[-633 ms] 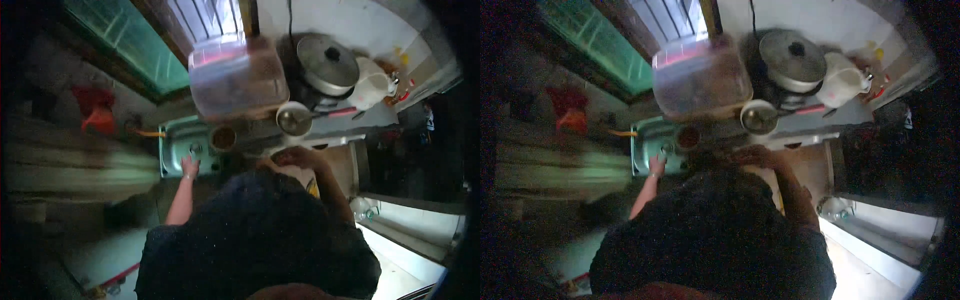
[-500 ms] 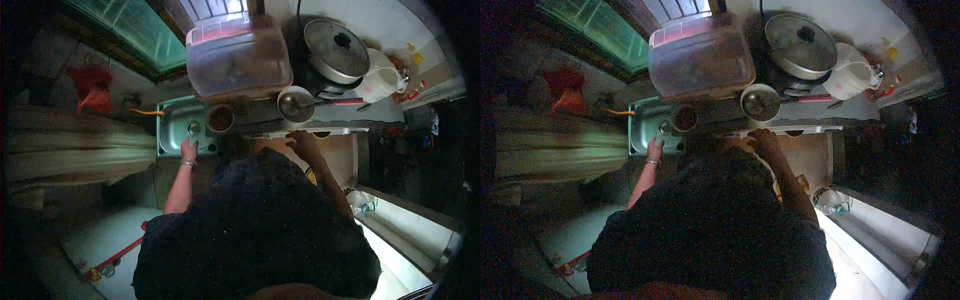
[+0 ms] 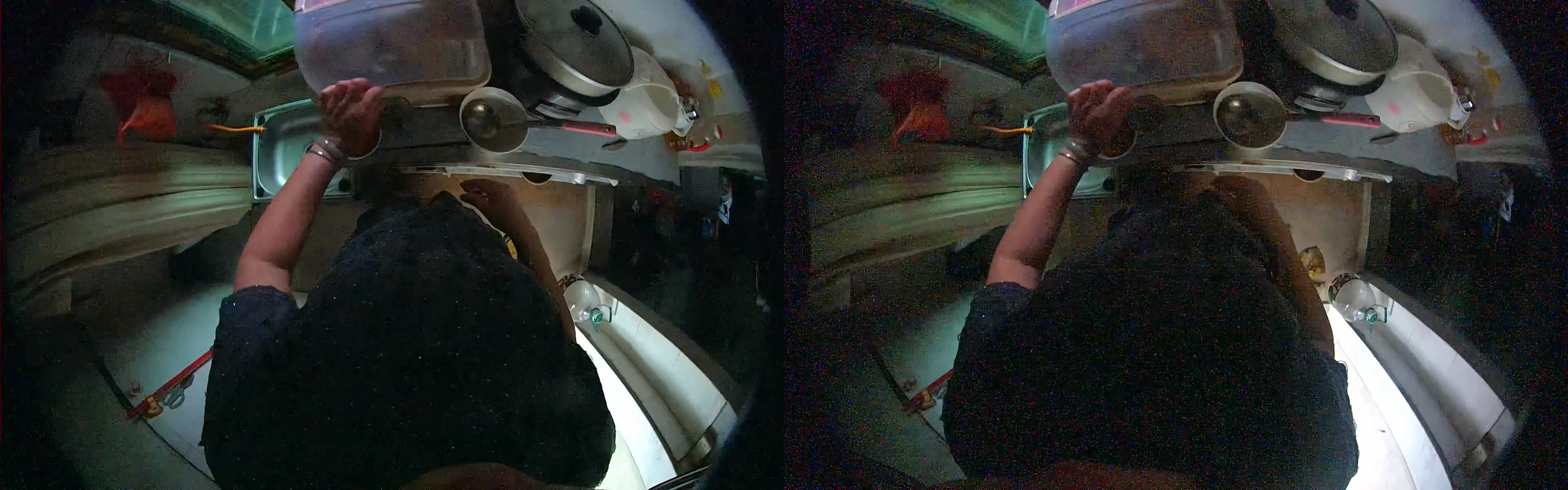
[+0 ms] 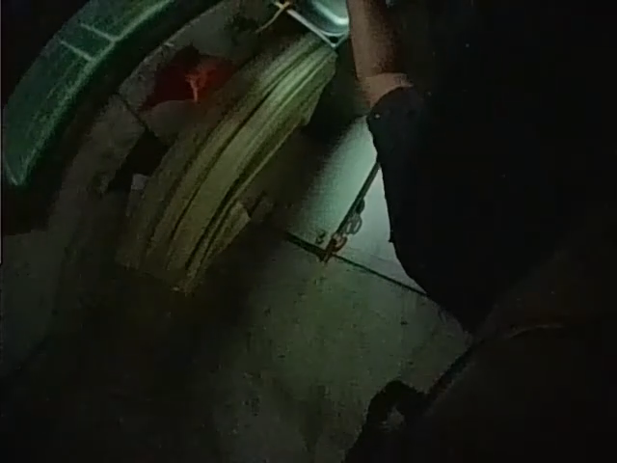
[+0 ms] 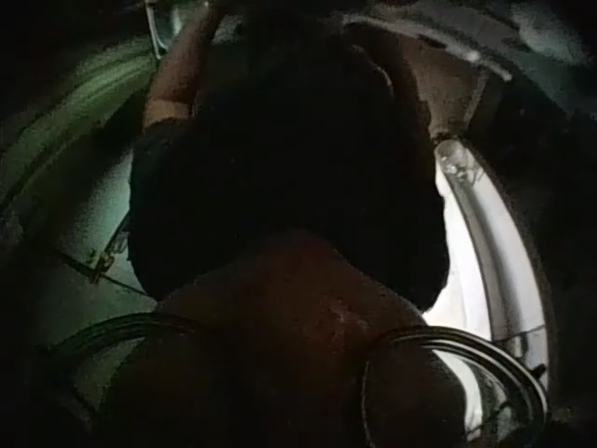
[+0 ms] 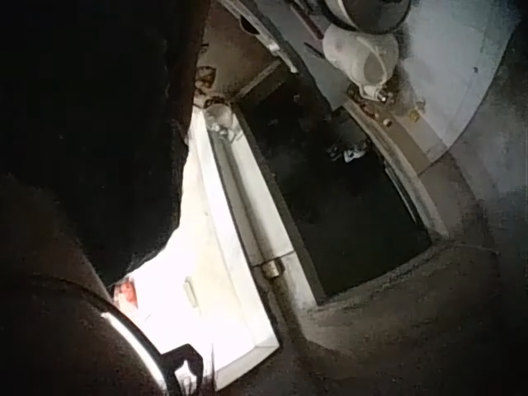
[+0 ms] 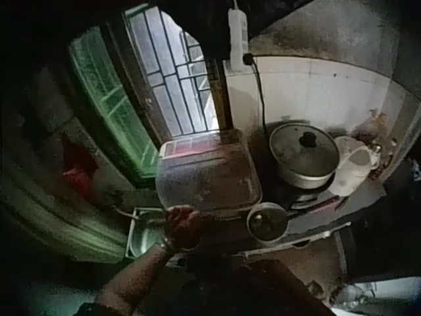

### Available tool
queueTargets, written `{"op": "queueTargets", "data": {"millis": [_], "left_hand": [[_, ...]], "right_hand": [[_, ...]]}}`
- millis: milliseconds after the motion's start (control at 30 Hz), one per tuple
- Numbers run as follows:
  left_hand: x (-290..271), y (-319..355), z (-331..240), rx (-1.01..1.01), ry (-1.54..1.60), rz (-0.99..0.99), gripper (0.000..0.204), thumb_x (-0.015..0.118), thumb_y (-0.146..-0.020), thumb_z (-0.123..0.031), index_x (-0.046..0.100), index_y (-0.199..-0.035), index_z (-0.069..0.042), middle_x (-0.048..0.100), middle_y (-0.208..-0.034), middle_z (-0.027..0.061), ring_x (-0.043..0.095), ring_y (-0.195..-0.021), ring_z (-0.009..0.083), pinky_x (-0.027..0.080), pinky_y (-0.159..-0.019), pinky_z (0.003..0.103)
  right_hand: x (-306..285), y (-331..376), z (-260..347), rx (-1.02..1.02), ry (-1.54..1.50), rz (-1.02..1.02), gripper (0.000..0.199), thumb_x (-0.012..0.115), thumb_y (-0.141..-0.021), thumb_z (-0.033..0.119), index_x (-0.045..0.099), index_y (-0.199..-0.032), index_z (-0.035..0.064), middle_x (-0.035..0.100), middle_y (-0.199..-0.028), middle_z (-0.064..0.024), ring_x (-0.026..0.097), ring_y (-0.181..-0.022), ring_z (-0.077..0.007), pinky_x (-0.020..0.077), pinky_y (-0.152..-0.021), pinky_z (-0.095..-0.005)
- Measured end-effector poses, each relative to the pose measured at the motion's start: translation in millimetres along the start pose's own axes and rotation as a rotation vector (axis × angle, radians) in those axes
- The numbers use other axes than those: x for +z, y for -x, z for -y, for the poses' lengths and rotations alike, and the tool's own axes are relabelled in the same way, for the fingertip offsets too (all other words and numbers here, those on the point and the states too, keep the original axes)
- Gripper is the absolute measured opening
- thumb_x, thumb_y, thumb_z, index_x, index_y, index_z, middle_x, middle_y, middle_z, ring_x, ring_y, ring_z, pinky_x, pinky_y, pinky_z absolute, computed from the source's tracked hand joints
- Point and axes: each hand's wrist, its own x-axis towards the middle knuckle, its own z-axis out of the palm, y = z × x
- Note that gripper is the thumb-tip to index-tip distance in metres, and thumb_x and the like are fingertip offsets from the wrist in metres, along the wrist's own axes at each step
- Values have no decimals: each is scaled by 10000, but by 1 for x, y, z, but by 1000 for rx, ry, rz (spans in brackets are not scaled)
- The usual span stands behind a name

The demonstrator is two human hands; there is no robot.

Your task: Washing bowls and plates, then serving boiled eggs and porridge into them.

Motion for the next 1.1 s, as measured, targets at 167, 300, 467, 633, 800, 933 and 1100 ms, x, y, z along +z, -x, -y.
{"op": "queueTargets", "data": {"millis": [167,300,467,633,800,933,1100], "left_hand": [[29,-10,1,85,-10,137,179,607,-724,-239,584,-889,-173,502,-885,15,491,-837,198,343,-727,367],[36,-12,6,172,-38,120,210,607,-705,-241,580,-895,-156,499,-903,28,490,-839,199,340,-726,376],[36,-13,10,252,-18,67,103,547,-687,-219,547,-785,-189,455,-811,-17,478,-787,150,344,-683,328],[31,-12,21,262,-33,74,166,541,-697,-203,549,-860,-171,464,-848,1,480,-816,177,347,-688,339],[24,-17,25,330,-66,51,155,538,-672,-221,537,-823,-188,434,-836,-15,468,-825,146,340,-710,315],[7,-21,25,409,7,9,153,552,-664,-226,535,-813,-197,425,-818,-25,463,-807,144,339,-703,307],[-43,-40,40,417,21,-136,151,606,-664,-243,538,-796,-211,434,-779,-33,463,-768,151,341,-682,321]], "right_hand": [[-7,27,-14,150,-119,-154,315,611,-818,252,613,-1063,53,635,-1005,-123,615,-917,-247,477,-794,-354],[-7,44,-19,227,-104,-227,334,631,-802,264,613,-1064,57,644,-981,-111,626,-890,-228,485,-777,-348],[3,45,-13,251,-85,-258,302,639,-795,239,621,-1041,63,650,-951,-110,637,-855,-217,496,-750,-320],[12,32,-2,203,-97,-252,276,627,-803,206,621,-1035,55,646,-962,-117,636,-857,-213,497,-755,-309],[15,20,9,147,-103,-243,276,621,-809,201,617,-1042,53,644,-975,-117,634,-873,-210,497,-763,-311],[19,14,15,184,-111,-203,290,628,-808,208,612,-1054,53,640,-982,-127,623,-890,-208,487,-782,-324],[27,9,21,216,-39,-169,309,636,-804,218,610,-1062,51,637,-989,-135,617,-901,-214,481,-795,-331]]}}
